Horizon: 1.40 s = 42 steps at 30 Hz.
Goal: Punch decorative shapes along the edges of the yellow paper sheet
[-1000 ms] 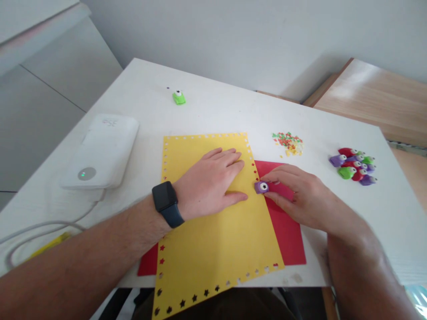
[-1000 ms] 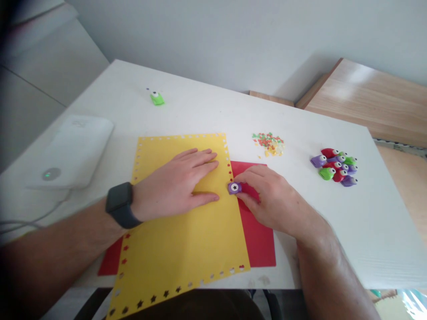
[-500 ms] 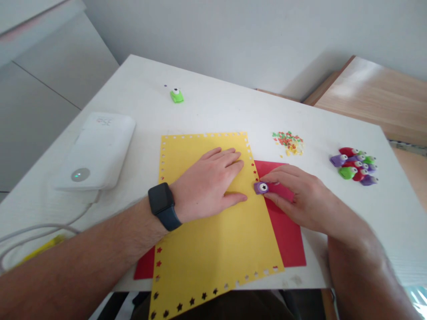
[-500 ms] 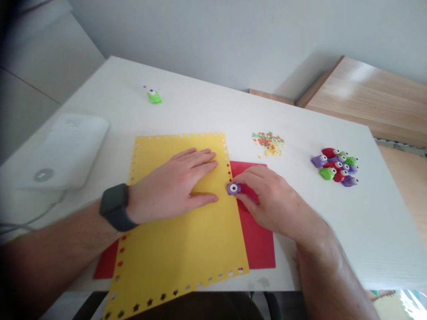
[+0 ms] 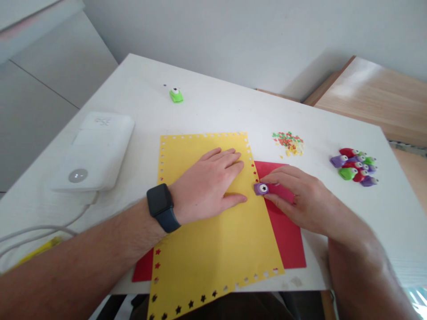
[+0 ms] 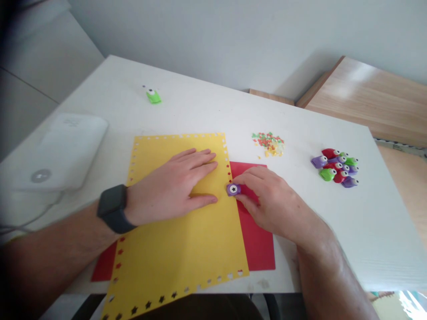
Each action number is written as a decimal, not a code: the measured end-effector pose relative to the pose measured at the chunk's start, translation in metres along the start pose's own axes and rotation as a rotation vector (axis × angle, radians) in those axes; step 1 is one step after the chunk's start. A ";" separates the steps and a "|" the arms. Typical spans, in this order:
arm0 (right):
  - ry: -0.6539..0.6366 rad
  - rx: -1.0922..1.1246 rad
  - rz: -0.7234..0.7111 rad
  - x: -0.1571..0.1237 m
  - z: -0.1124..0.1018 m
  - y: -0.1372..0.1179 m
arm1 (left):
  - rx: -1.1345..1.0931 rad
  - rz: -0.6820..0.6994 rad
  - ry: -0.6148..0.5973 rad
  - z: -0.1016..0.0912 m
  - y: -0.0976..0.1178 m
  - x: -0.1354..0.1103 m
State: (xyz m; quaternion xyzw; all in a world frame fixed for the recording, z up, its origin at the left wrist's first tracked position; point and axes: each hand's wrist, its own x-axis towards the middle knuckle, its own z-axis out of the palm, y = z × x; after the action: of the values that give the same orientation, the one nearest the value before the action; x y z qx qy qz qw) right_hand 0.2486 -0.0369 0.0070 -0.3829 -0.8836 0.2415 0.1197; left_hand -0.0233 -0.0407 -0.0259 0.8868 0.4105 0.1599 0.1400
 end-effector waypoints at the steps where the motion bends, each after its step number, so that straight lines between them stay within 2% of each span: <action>1: 0.005 0.002 -0.001 0.000 0.000 0.000 | -0.002 -0.001 -0.002 0.000 0.000 0.000; 36: 0.024 -0.028 -0.005 -0.002 0.000 -0.001 | -0.027 -0.010 -0.011 -0.001 0.001 0.000; 42: 0.019 -0.031 0.017 0.000 -0.005 -0.010 | -0.032 -0.007 -0.009 -0.002 0.001 0.000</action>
State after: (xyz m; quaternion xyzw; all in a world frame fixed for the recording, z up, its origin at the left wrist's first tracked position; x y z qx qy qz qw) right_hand 0.2444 -0.0412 0.0161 -0.3944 -0.8828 0.2251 0.1202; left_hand -0.0232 -0.0408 -0.0239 0.8836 0.4105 0.1619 0.1568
